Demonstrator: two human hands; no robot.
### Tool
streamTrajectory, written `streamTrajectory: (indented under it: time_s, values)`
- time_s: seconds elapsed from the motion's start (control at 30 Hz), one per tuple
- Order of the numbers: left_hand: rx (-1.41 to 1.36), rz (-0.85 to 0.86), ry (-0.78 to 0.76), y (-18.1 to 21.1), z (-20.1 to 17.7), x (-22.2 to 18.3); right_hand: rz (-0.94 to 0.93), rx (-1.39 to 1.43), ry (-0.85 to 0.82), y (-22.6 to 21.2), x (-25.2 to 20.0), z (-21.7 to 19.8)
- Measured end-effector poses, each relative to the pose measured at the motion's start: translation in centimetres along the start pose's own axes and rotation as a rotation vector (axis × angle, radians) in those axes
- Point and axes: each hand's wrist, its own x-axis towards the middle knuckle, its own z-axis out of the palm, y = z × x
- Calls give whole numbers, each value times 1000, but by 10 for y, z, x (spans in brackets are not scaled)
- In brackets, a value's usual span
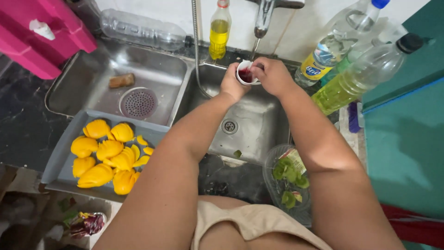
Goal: Preparing a red gelatin mixture by opening a packet, pouring it into a cup, adding water, and stirring it with a spoon.
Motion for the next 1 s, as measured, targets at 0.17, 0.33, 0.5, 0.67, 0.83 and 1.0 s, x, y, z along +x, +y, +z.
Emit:
streamTrajectory:
  time_s: [0.17, 0.33, 0.5, 0.67, 0.83, 1.0]
  values:
    - [-1, -23, -3, -7, -6, -4, -27, -79, 13, -1, -4, -1]
    - [1, -47, -55, 4, -5, -8, -40, 14, 22, -17, -12, -5]
    - [53, -86, -53, 12, -14, -29, 6, -56, 42, -12, -22, -9]
    - [20, -78, -63, 3, -19, -45, -66, 18, -38, -43, -41, -18]
    - [45, -76, -83, 33, -49, -104, -164, -53, -39, -69, -76, -33]
    - [21, -61, -206, 45, -97, -191, -307, 29, -153, -119, -129, -44]
